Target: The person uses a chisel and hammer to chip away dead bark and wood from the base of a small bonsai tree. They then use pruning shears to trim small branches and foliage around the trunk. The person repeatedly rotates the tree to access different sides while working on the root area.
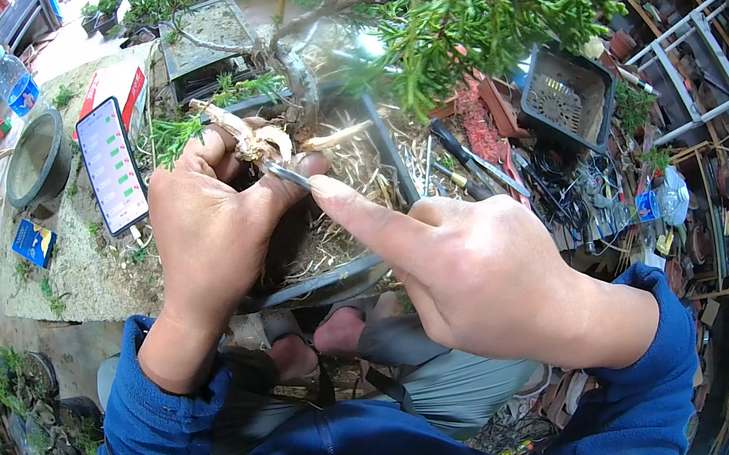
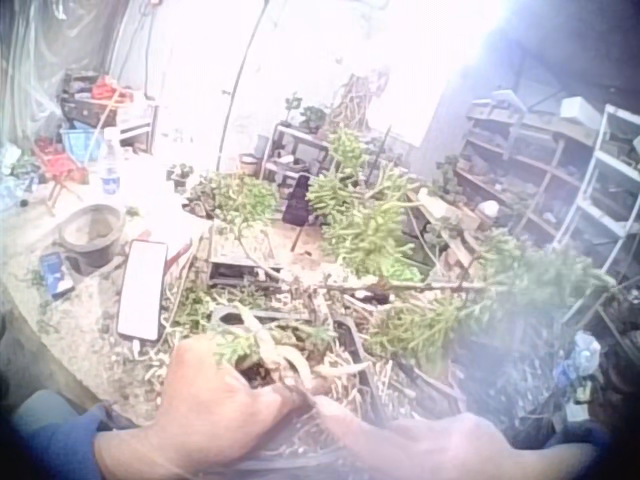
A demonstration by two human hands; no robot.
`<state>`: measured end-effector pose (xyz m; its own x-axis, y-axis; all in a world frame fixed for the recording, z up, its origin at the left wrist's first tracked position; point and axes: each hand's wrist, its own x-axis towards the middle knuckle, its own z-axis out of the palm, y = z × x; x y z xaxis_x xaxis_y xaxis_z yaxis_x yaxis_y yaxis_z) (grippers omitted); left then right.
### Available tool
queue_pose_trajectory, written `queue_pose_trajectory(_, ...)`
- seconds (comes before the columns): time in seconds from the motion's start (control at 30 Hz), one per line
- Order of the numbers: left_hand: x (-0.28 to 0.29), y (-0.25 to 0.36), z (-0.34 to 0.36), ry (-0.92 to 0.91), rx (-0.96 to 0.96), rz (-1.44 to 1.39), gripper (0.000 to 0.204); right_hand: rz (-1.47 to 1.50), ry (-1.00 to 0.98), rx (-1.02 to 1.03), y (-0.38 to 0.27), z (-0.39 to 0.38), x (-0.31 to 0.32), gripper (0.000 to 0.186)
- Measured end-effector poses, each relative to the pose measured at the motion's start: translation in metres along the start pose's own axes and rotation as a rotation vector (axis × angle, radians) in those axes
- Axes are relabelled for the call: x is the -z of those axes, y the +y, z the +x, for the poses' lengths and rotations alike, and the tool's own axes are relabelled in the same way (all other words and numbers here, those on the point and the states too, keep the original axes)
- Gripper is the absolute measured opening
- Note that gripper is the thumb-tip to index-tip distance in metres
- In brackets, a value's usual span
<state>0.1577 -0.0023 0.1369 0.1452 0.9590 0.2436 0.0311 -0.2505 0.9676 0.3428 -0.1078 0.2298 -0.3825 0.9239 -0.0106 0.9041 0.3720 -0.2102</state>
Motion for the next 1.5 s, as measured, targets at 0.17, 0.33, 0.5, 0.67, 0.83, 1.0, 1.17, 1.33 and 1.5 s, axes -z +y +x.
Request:
queue_pose_trajectory(0.17,0.0,-0.006,0.004,-0.036,-0.064,-0.072,0.014,-0.158,-0.071,-0.014,-0.016,0.002,0.022,0.072)
queue_pose_trajectory(0.33,0.002,-0.006,0.003,-0.024,-0.056,-0.029,0.016,-0.135,-0.141,-0.056,-0.026,0.009,0.05,0.067)
queue_pose_trajectory(0.5,-0.001,-0.004,0.002,-0.009,-0.111,-0.015,0.02,-0.142,-0.135,-0.088,-0.026,0.003,0.043,0.067)
queue_pose_trajectory(0.67,-0.002,-0.003,-0.001,0.062,-0.205,0.19,0.023,-0.147,-0.096,-0.061,-0.02,-0.01,0.036,0.069)
queue_pose_trajectory(0.83,-0.006,0.001,0.0,0.137,-0.295,0.471,0.039,-0.067,-0.097,-0.095,-0.013,-0.026,0.041,0.068)
queue_pose_trajectory(1.0,-0.002,0.003,-0.003,0.027,-0.269,0.548,0.044,0.136,0.027,-0.055,0.006,-0.032,0.027,0.059)
queue_pose_trajectory(1.17,0.006,-0.001,0.0,-0.061,-0.166,0.271,0.045,0.355,0.124,-0.003,0.027,-0.026,0.008,0.053)
queue_pose_trajectory(1.33,0.004,0.002,0.003,-0.09,-0.063,0.202,0.037,0.188,0.133,0.107,0.033,-0.016,-0.013,0.054)
queue_pose_trajectory(1.5,0.003,0.006,0.002,-0.073,-0.009,0.183,0.028,0.179,0.305,0.214,0.038,0.002,-0.032,0.058)
